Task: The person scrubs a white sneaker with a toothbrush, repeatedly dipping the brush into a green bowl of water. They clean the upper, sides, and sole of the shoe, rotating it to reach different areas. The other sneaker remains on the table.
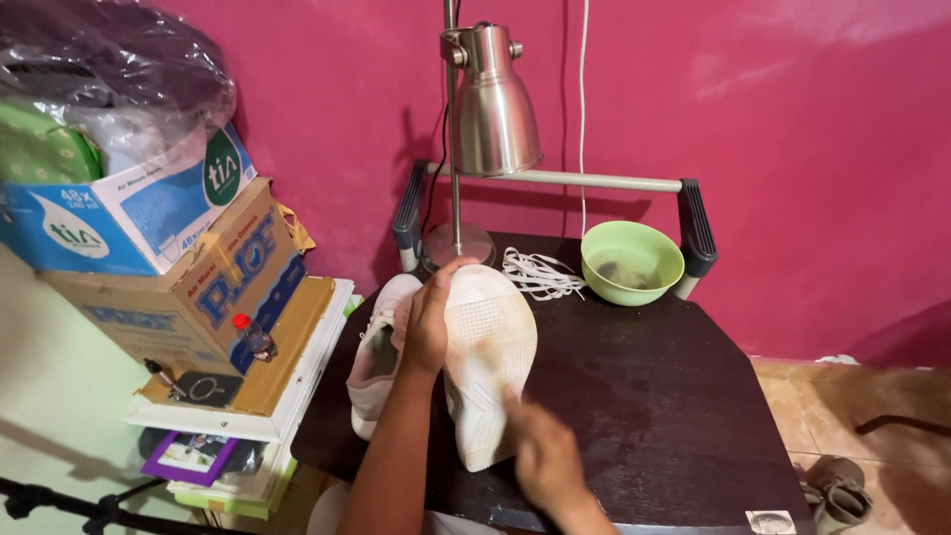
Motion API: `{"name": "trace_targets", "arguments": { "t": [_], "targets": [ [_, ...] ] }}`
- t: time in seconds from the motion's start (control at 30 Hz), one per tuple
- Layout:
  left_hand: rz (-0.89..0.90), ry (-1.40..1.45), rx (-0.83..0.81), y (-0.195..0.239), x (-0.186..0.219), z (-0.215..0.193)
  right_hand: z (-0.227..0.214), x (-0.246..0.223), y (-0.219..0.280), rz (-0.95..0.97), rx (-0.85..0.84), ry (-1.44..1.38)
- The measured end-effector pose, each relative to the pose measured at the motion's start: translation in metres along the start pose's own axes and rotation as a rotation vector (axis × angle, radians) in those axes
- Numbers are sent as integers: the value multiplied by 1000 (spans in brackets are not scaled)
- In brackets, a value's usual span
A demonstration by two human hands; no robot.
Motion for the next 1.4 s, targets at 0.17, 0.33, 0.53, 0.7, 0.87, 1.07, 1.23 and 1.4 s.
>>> {"name": "trace_targets", "arguments": {
  "t": [0.17, 0.33, 0.53, 0.7, 0.87, 1.07, 1.23, 1.4],
  "targets": [
    [-79, 60, -4, -11, -12, 0, -7, 23, 1, 61, 114, 49],
    [-64, 154, -36, -19, -23, 6, -11, 36, -3, 16, 79, -27],
    [-145, 167, -16, -32, -30, 14, -7, 50, 16, 13, -66, 40],
    [-23, 137, -46, -34, -32, 18, -25, 34, 8, 1, -82, 28],
    [20, 126, -117, -31, -43, 20, -57, 40, 6, 36, 37, 129],
    [-75, 259, -212, -49, -51, 19, -90, 47, -14, 81, 39, 77],
    [79, 173, -183, -50, -39, 44, -76, 17, -43, -109, -194, 222],
    [50, 196, -228, -52, -35, 48, -77, -46, -43, 73, -642, 343]
  ]
}}
Point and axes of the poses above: each hand's wrist, its own y-axis away from the middle knuckle, its own z-axis out of the palm, x = y × z, the point moved 1 cm from there along -y, towards the middle knuckle, and after that the axes turned 8 degrees about -y, right-handed, at the moved point
